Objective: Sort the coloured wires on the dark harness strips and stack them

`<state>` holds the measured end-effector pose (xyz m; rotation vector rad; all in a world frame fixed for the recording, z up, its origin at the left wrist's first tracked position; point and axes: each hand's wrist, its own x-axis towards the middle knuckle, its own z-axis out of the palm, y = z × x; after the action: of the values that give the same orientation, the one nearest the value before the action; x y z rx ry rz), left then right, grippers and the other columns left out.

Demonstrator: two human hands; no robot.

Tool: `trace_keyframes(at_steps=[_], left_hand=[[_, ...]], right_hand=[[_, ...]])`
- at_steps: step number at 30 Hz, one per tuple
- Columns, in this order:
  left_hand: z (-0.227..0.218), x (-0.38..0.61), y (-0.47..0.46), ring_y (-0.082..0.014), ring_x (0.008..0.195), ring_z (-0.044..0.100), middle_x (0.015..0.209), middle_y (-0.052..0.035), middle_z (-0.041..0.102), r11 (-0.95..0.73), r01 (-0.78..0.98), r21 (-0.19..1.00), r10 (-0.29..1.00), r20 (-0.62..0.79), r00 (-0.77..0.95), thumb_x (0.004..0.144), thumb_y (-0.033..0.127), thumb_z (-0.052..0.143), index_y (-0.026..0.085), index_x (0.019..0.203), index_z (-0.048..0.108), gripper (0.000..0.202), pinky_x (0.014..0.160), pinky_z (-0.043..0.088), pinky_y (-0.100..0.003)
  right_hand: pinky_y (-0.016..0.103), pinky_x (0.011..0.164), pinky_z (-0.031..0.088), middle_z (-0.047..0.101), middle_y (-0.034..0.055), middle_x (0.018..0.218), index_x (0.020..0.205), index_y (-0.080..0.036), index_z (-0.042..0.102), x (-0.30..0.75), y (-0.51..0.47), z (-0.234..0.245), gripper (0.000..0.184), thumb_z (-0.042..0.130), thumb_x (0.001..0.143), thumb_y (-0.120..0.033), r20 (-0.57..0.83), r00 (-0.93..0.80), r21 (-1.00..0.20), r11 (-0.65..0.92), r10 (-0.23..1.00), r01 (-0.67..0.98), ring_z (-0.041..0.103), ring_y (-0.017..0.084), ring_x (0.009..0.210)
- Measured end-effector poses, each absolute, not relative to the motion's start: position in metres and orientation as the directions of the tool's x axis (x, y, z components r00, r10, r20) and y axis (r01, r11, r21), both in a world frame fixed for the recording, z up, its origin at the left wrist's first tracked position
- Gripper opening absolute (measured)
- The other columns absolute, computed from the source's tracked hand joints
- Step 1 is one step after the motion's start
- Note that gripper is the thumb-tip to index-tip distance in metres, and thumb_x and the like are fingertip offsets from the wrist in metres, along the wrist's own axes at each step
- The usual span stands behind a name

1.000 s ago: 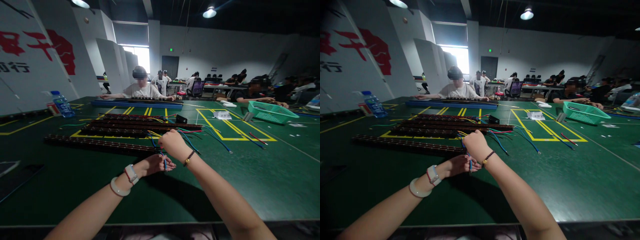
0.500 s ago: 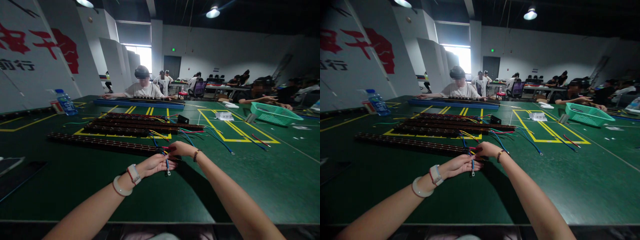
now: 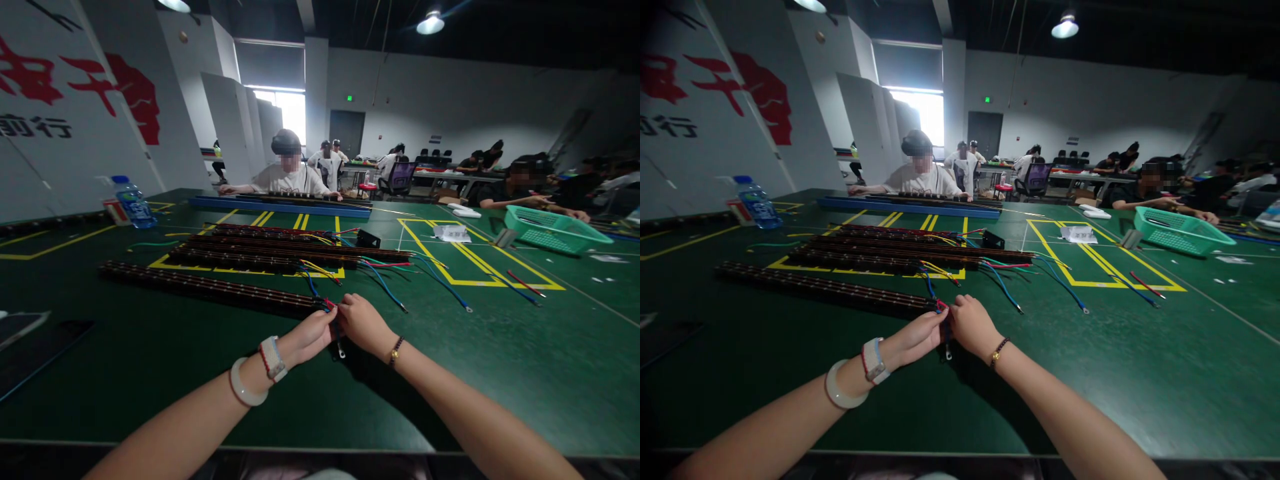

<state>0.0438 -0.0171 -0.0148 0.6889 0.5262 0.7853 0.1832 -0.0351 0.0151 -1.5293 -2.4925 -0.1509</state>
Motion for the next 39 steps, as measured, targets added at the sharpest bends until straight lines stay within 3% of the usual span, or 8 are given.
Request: trace_keyframes(at_steps=[6,9,13,16,21,29,35,39], left_hand=[[-0.015,0.05,-0.022,-0.0157,0.089,0.062,0.093,-0.008,0.066,0.577,-0.503,0.643,0.774,-0.233,0.589,0.091,0.021,0.047,0.013,0.088,0.06,0.015,0.085,0.046,-0.029],[-0.017,0.052,-0.024,-0.0148,0.083,0.063,0.089,-0.0069,0.067,0.558,-0.53,0.638,0.802,-0.251,0.543,0.091,0.021,0.047,0.014,0.087,0.058,0.014,0.081,0.047,-0.029],[-0.02,0.053,-0.026,-0.0176,0.084,0.064,0.086,-0.0091,0.068,0.548,-0.535,0.643,0.797,-0.205,0.568,0.091,0.026,0.047,0.012,0.086,0.059,0.019,0.087,0.046,-0.035],[-0.02,0.053,-0.026,-0.0212,0.092,0.064,0.089,-0.0119,0.069,0.568,-0.508,0.647,0.758,-0.172,0.629,0.089,0.028,0.051,0.011,0.087,0.059,0.019,0.093,0.043,-0.04],[-0.017,0.05,-0.026,-0.0229,0.096,0.065,0.092,-0.0155,0.069,0.567,-0.454,0.688,0.747,-0.197,0.635,0.092,0.027,0.045,0.009,0.09,0.059,0.023,0.097,0.04,-0.046],[-0.016,0.05,-0.028,-0.0247,0.088,0.068,0.08,-0.0173,0.069,0.537,-0.384,0.751,0.764,-0.24,0.599,0.092,0.03,0.044,0.008,0.086,0.058,0.027,0.093,0.044,-0.047],[-0.011,0.047,-0.028,-0.0251,0.085,0.068,0.083,-0.0197,0.069,0.566,-0.389,0.727,0.732,-0.227,0.643,0.094,0.027,0.04,0.005,0.085,0.06,0.031,0.092,0.044,-0.045],[-0.012,0.047,-0.028,-0.0266,0.091,0.067,0.092,-0.0178,0.069,0.587,-0.467,0.662,0.736,-0.195,0.648,0.091,0.023,0.044,0.009,0.086,0.058,0.021,0.094,0.042,-0.052]], right_hand=[[0.036,0.088,0.037,0.057,0.0133,0.098,0.11,-0.009,0.06,0.171,-0.053,0.013,0.033,0.044,0.091,-0.032,0.312,-0.449,0.088,0.445,0.837,0.891,0.048,0.025,0.094],[0.038,0.091,0.035,0.057,0.0142,0.101,0.113,-0.01,0.059,0.175,-0.053,0.018,0.037,0.049,0.089,-0.036,0.302,-0.488,0.106,0.48,0.819,0.871,0.047,0.026,0.097],[0.031,0.083,0.038,0.061,0.0093,0.092,0.103,-0.017,0.064,0.194,-0.042,0.033,0.032,0.046,0.092,-0.041,0.198,-0.535,-0.094,0.559,0.821,0.824,0.054,0.021,0.09],[0.025,0.065,0.038,0.064,0.0074,0.083,0.095,-0.017,0.066,0.212,-0.031,0.037,0.036,0.045,0.091,-0.045,0.079,-0.491,-0.246,0.494,0.868,0.834,0.057,0.017,0.074],[0.024,0.049,0.027,0.06,0.0032,0.061,0.072,-0.015,0.065,0.228,-0.017,0.028,0.048,0.039,0.092,-0.05,-0.111,-0.488,-0.379,0.418,0.866,0.826,0.045,0.011,0.051],[0.021,0.047,0.033,0.061,0.0026,0.061,0.071,-0.014,0.059,0.233,-0.013,0.023,0.037,0.045,0.089,-0.044,-0.168,-0.504,-0.601,0.317,0.847,0.734,0.051,0.011,0.05],[0.021,0.043,0.034,0.058,0.001,0.054,0.072,-0.015,0.058,0.24,-0.007,0.017,0.035,0.048,0.086,-0.045,-0.17,-0.453,-0.675,0.231,0.875,0.701,0.051,0.012,0.045],[0.022,0.045,0.034,0.06,0.0011,0.057,0.078,-0.015,0.064,0.245,0.001,0.01,0.034,0.053,0.083,-0.047,0.004,-0.341,-0.659,0.259,0.94,0.706,0.051,0.012,0.048]])
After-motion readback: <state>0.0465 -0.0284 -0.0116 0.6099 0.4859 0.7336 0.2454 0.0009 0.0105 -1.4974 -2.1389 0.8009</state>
